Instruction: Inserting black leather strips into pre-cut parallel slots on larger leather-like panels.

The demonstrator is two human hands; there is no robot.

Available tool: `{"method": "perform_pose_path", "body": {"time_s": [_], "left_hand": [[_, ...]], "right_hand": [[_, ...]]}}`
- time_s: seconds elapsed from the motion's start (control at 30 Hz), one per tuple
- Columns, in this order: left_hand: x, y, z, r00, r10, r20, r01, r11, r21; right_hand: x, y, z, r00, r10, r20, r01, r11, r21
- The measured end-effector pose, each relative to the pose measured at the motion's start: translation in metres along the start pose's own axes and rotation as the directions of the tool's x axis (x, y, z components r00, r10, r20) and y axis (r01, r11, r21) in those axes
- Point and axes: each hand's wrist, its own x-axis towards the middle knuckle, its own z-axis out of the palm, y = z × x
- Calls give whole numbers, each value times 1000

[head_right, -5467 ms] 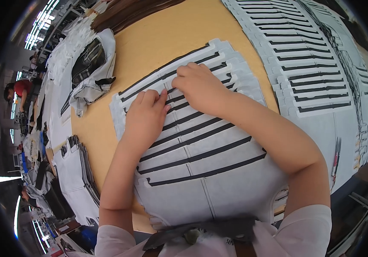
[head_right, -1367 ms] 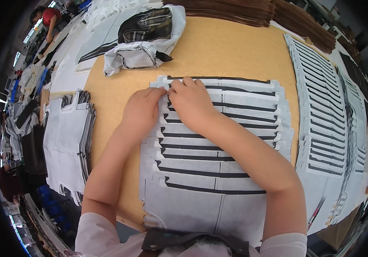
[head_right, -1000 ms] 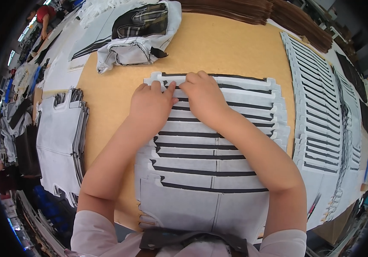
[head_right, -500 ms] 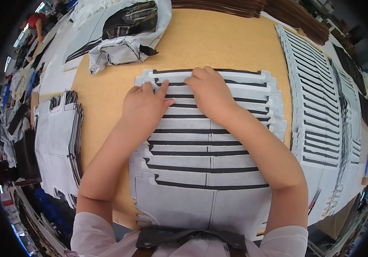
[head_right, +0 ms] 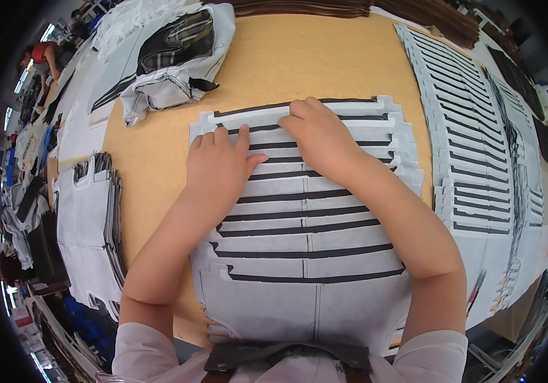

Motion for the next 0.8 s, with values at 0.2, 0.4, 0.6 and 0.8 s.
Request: {"method": "perform_pose_path", "body": {"time_s": [0.2, 0.4, 0.6, 0.8], "left_hand": [[0, 4, 12, 965, 102, -243, -116, 992, -43], [3, 5, 6, 975, 107, -196, -127, 988, -91], [15, 22, 4, 980, 96, -175, -120, 984, -132], [26, 22, 15, 943, 132, -305, -229, 923, -310]], "right_hand": [[-2, 2, -9, 995, -61, 84, 66, 996, -62], [-13, 4, -11, 999, 23, 24, -21, 998, -62], [-21, 23, -10, 991, 94, -100, -81, 988, 130], [-18, 10, -21, 994, -63, 88, 81, 971, -224]]}}
